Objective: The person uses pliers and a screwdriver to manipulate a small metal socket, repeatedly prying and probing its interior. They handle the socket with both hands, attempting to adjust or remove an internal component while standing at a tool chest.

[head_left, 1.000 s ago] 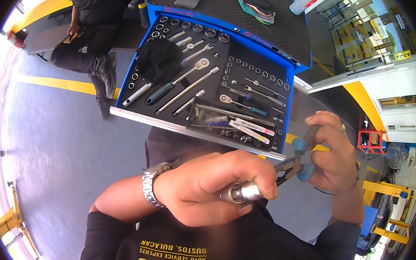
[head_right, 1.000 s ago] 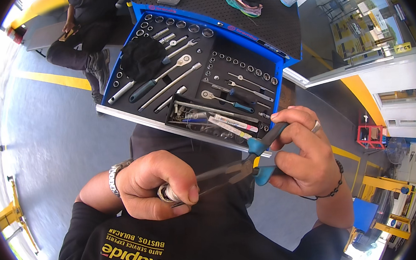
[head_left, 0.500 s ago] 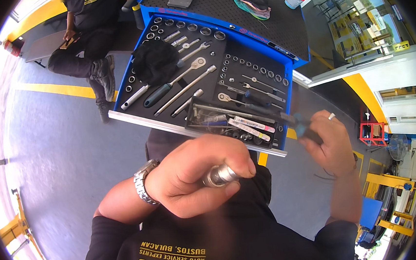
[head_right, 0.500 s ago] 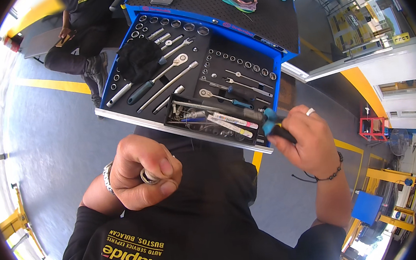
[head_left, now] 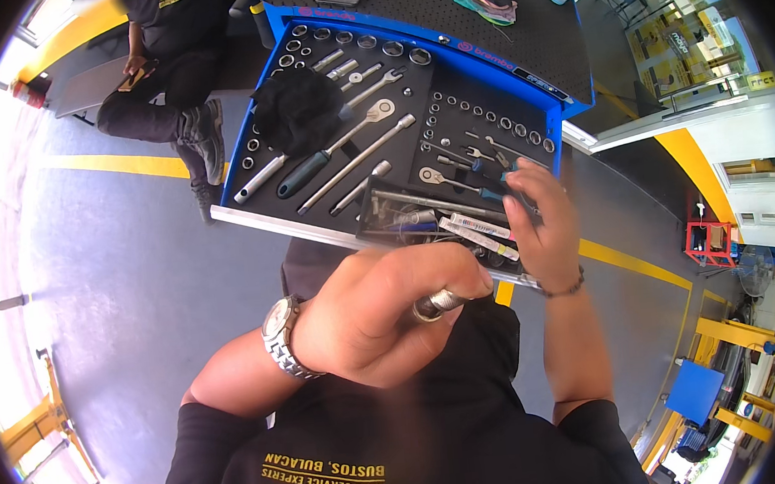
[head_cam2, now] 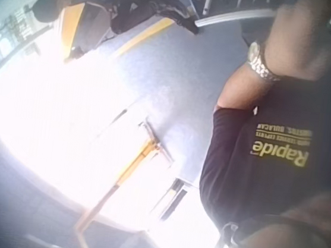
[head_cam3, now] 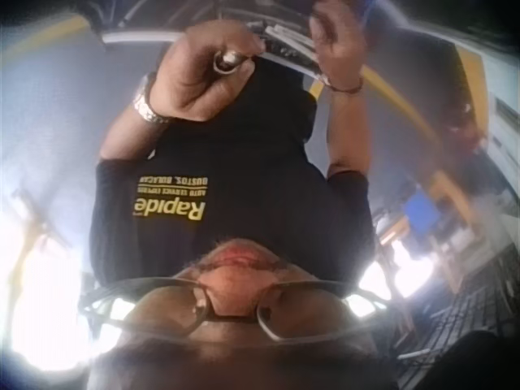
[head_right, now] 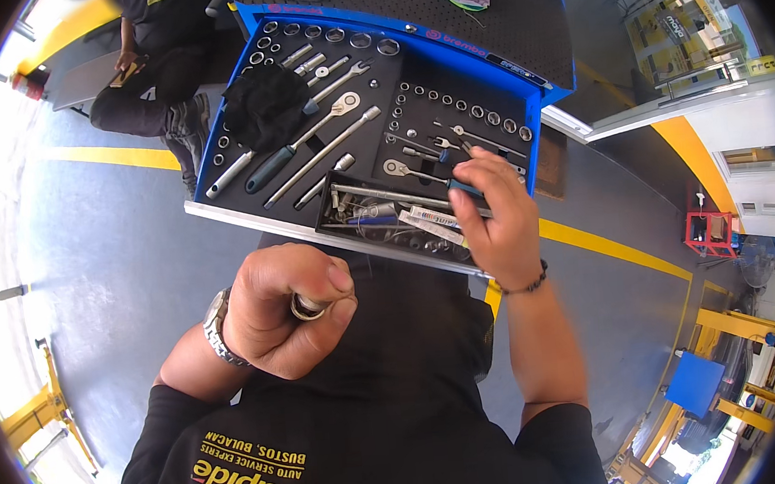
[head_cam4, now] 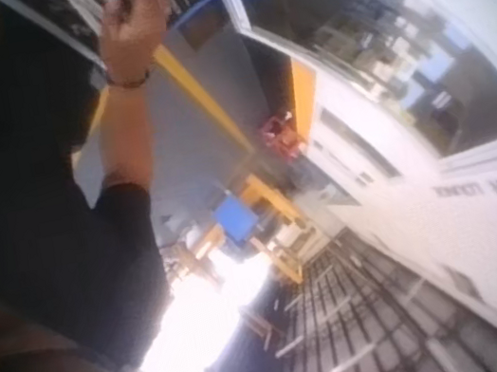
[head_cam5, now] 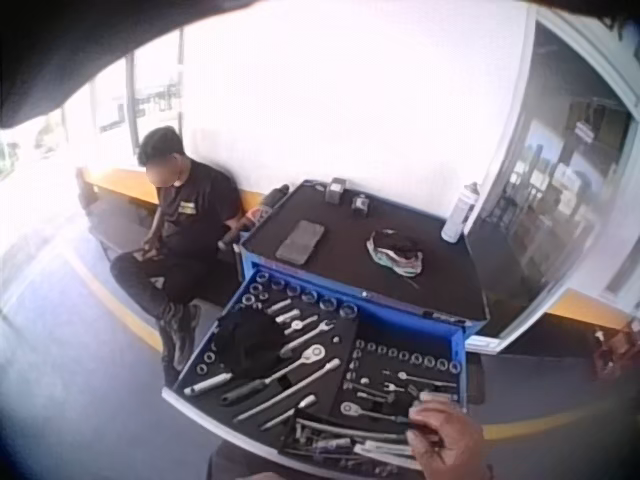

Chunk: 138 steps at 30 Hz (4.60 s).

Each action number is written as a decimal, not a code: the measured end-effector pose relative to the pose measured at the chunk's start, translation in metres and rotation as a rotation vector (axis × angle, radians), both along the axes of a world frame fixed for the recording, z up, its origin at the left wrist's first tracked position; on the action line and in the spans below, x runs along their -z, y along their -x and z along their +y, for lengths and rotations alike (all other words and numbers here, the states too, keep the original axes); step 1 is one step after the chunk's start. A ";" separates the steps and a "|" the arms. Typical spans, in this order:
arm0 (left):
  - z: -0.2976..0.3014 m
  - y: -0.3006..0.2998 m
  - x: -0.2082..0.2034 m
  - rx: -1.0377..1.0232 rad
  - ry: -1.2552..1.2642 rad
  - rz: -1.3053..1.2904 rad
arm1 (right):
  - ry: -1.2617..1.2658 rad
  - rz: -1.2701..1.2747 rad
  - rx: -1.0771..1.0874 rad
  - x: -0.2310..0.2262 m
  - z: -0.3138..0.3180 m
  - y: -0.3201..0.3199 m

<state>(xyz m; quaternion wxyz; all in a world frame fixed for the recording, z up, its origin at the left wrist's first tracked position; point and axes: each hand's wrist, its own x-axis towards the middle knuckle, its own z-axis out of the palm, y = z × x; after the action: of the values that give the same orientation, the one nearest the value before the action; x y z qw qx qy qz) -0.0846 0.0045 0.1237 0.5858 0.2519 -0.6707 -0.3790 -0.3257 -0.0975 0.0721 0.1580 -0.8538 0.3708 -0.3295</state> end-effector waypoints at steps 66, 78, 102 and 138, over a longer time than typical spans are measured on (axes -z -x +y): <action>-0.020 0.025 -0.003 -0.028 0.125 -0.048 | -0.375 -0.511 -0.449 -0.090 0.043 -0.041; -0.005 -0.013 0.048 -0.217 -0.161 0.108 | -0.502 -0.285 0.431 0.039 0.001 0.055; -0.007 -0.021 0.071 -0.159 -0.396 0.141 | -0.679 0.198 0.480 0.064 -0.074 0.063; -0.031 0.021 0.003 -0.134 0.069 -0.126 | -0.059 -0.928 -0.522 -0.144 0.053 0.024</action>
<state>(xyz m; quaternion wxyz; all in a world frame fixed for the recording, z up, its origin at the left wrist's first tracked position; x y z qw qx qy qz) -0.1057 -0.0269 0.1204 0.5749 0.2991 -0.7004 -0.2992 -0.3492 -0.0448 0.2159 0.4060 -0.6771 0.0464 -0.6119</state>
